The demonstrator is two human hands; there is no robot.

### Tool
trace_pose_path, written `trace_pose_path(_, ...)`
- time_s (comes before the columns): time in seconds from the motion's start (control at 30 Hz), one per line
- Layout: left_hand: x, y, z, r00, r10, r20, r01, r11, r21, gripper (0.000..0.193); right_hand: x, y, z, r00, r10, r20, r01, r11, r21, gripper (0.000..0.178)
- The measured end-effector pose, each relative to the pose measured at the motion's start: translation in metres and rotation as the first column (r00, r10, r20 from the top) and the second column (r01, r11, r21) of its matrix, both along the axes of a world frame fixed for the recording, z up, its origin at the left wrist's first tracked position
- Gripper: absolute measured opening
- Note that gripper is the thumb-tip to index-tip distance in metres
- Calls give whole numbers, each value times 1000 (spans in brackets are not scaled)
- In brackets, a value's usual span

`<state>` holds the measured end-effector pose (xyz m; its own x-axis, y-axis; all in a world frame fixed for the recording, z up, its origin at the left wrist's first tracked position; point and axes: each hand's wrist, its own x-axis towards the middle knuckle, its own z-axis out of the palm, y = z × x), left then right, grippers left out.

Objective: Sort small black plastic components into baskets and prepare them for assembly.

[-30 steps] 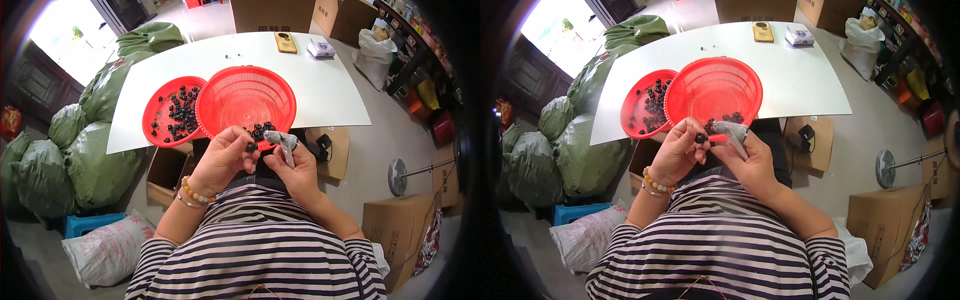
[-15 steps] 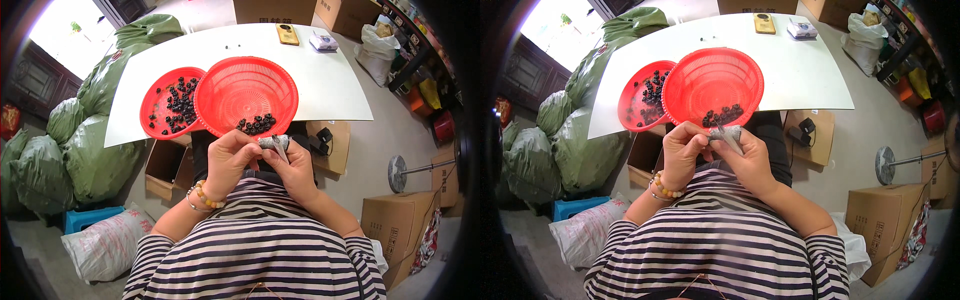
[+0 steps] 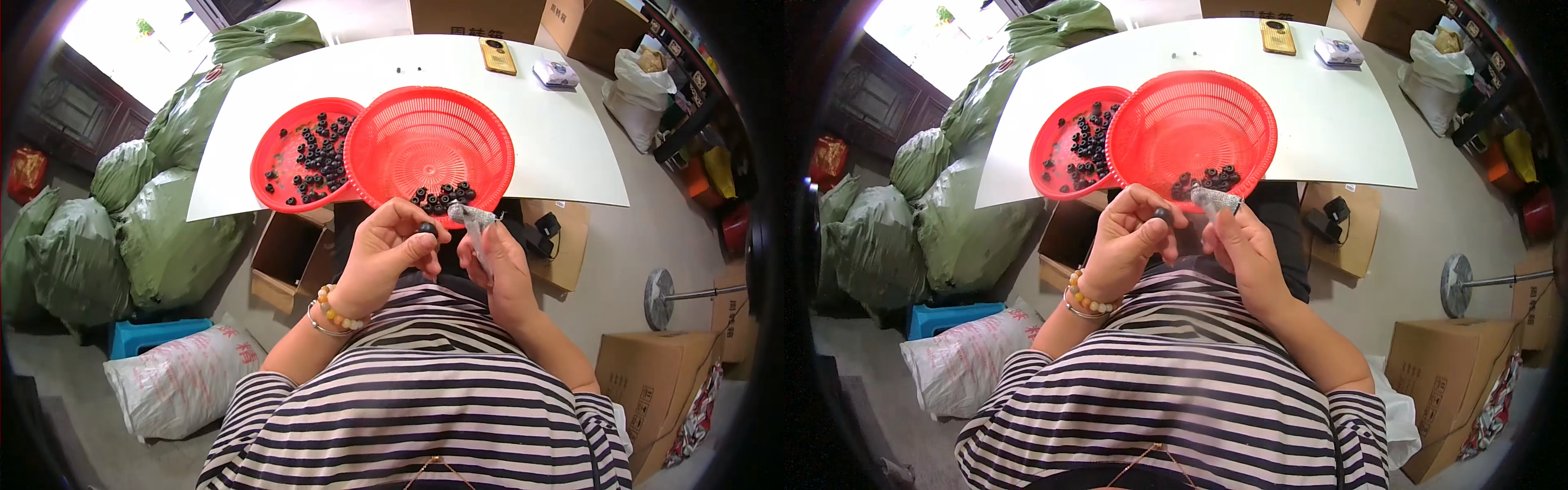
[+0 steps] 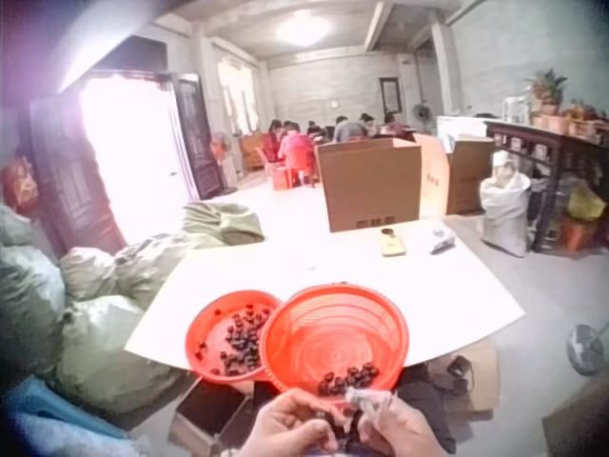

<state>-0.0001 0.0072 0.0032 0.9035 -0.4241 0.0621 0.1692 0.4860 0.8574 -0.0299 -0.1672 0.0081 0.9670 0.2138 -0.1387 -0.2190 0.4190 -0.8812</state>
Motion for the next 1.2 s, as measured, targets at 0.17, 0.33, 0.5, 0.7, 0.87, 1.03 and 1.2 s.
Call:
trace_pose_path(0.17, -2, 6, -6, 999, 5, -51, -10, 994, -109, 23, -2, 1, -3, 981, 75, 179, -54, 991, -120, 31)
trace_pose_path(0.33, -4, 7, -9, 989, -10, -149, -13, 988, -152, 27, -5, 7, 1, 941, 120, 318, -65, 982, -175, 33)
trace_pose_path(0.5, -2, 7, -10, 984, -40, -173, 10, 986, -169, 20, -5, 9, -4, 920, 91, 382, 9, 968, -253, 29)
trace_pose_path(0.7, -4, 3, -11, 988, 12, -155, -32, 991, -128, 13, -5, 8, -4, 914, 100, 394, 23, 955, -296, 28)
trace_pose_path(0.87, -4, 2, -10, 991, 43, -124, -58, 992, -115, 12, -7, 10, 0, 930, 92, 357, -6, 972, -235, 28)
trace_pose_path(1.03, -3, 4, -12, 997, 52, -60, -59, 992, -112, 9, -7, 13, 2, 932, 116, 343, -52, 980, -193, 28)
trace_pose_path(1.2, -2, 6, -13, 998, 64, -29, -67, 993, -96, 8, -7, 12, 2, 934, 141, 329, -90, 982, -164, 29)
